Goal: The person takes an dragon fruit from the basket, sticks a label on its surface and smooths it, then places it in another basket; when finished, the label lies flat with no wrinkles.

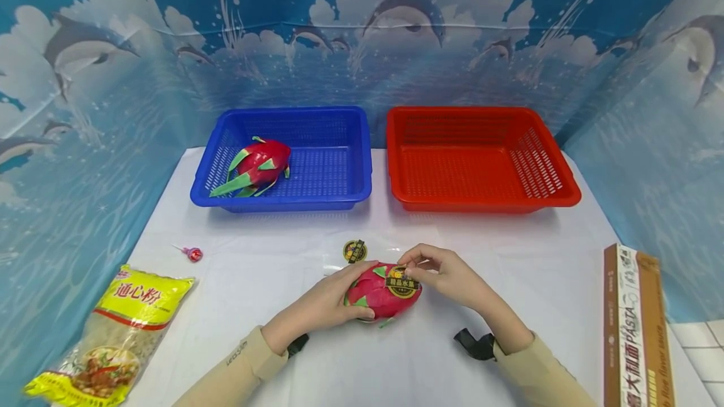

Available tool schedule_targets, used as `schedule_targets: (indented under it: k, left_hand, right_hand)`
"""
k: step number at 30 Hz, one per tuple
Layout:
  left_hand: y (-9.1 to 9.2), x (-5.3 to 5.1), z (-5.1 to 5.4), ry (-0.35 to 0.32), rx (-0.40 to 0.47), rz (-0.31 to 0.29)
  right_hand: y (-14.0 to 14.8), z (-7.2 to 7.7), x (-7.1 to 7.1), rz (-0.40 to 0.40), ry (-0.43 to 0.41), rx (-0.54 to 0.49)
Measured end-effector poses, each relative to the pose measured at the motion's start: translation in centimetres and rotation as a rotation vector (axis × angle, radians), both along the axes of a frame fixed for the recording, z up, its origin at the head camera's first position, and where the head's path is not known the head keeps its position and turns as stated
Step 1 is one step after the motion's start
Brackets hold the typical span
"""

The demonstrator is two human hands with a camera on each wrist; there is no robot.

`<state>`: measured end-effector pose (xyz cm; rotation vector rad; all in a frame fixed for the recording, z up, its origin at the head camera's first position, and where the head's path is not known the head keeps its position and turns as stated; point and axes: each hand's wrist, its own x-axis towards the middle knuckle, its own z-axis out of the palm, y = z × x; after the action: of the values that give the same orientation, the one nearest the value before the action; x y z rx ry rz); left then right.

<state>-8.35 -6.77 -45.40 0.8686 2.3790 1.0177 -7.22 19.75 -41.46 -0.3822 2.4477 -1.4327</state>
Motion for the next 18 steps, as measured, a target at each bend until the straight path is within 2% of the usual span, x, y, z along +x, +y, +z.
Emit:
schedule_targets:
  k: [5, 12, 18]
  left_hand:
    - [0.0, 0.1, 0.1, -0.003, 0.003, 0.001]
    - [0.0, 0.1, 0.2, 0.01, -0.007, -0.004]
    - [0.0, 0.2, 0.2, 0.002, -0.016, -0.002]
  right_hand:
    - [-0.6, -0.4, 0.6, 0.01, 0.035, 0.005]
    - [-1.2, -1.0, 0.9, -0.001, 0.148, 0.053]
    - [-1.5, -1.5, 1.0, -0.025, 0.142, 0.036]
